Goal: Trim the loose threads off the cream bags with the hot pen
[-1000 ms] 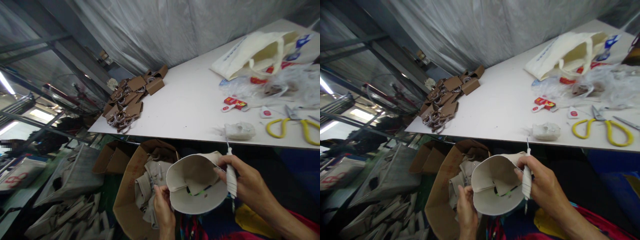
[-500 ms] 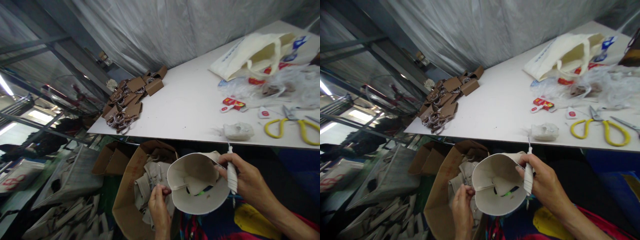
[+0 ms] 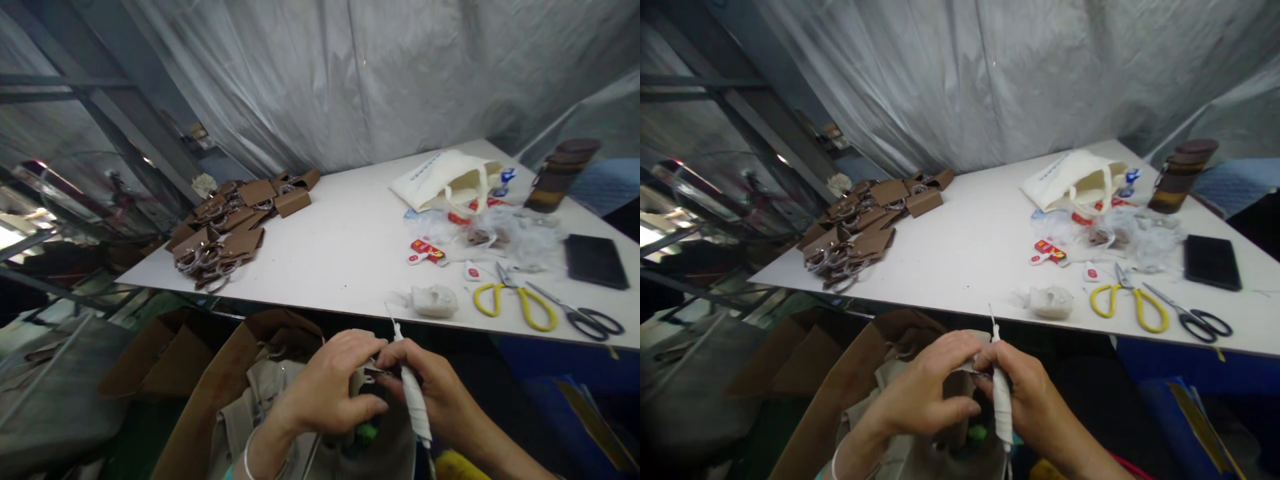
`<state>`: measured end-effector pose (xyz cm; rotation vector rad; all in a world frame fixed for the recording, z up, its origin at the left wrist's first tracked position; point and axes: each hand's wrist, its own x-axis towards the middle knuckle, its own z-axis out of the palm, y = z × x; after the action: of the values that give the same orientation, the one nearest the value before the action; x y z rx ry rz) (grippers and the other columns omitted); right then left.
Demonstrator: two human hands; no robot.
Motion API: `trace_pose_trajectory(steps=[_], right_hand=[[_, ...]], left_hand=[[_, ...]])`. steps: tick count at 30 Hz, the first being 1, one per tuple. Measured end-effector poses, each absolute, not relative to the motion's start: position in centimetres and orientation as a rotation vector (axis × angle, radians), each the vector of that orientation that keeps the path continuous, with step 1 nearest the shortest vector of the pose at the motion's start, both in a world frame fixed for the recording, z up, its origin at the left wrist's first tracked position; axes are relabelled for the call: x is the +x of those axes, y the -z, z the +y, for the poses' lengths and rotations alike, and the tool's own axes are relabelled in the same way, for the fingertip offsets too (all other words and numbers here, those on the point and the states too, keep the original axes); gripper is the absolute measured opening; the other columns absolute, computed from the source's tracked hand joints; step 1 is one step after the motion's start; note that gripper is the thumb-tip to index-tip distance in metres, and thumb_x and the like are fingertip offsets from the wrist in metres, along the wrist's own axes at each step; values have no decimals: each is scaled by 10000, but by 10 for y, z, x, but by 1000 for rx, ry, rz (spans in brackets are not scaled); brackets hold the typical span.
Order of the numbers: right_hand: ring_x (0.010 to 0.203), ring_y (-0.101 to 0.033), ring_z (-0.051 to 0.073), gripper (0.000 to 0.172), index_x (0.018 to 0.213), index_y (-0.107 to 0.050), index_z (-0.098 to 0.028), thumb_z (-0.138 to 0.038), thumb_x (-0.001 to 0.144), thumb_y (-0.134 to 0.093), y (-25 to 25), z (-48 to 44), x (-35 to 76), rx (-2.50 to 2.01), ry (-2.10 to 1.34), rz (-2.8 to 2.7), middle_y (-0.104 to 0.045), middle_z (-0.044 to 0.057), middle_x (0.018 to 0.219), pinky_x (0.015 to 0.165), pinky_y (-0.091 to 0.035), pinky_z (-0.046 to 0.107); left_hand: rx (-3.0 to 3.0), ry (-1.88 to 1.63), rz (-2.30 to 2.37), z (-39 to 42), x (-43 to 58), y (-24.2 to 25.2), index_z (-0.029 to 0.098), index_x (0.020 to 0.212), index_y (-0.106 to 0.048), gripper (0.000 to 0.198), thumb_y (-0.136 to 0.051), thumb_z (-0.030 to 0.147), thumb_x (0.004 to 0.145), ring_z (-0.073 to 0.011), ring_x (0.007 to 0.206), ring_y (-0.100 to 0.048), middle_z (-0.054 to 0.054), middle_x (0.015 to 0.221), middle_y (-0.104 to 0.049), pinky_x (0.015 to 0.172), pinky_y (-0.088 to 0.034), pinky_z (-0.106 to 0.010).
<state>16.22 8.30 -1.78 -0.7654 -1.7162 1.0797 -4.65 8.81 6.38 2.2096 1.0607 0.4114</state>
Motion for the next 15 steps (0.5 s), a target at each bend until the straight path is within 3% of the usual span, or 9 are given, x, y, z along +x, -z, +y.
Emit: trace_pose_trajectory(steps=[2, 5, 11, 15], right_hand=[[762, -613, 130, 97, 1009, -621, -243, -176, 962, -673, 22, 88, 164, -783, -1062, -1700, -666, -18, 901, 705, -483, 216], [806, -644, 142, 116, 1032, -637, -243, -154, 957, -644, 30, 97, 168, -844, -1046, -1683, -689, -9, 932, 743, -496, 227], [745, -620, 146, 39, 980, -637, -220, -225, 952, -664, 39, 112, 167, -960, -999, -1572, -680, -1, 887, 685, -489, 233], [718, -617, 149, 25, 961, -652, -211, -216, 939, -663, 39, 115, 158, -977, -939, -1513, -681, -1, 849, 668, -492, 239]], left_hand=[[2109, -366, 1045, 103, -43, -58, 229, 1349, -663, 604, -772, 139, 763, -266, 1217, -641, -68, 1318, -719, 1103, -459, -367], [1955, -333, 1087, 119, -42, -47, 256, 1287, -725, 537, -658, 87, 781, -243, 1122, -684, -38, 1237, -759, 1005, -498, -330], [1742, -452, 1284, 129, -26, -30, 215, 1099, -812, 401, -770, 156, 705, -248, 951, -710, -32, 1022, -803, 861, -512, -307], [1645, -704, 1348, 126, -13, -14, 203, 970, -825, 202, -699, 201, 811, -244, 913, -702, -48, 939, -795, 847, -501, -308]])
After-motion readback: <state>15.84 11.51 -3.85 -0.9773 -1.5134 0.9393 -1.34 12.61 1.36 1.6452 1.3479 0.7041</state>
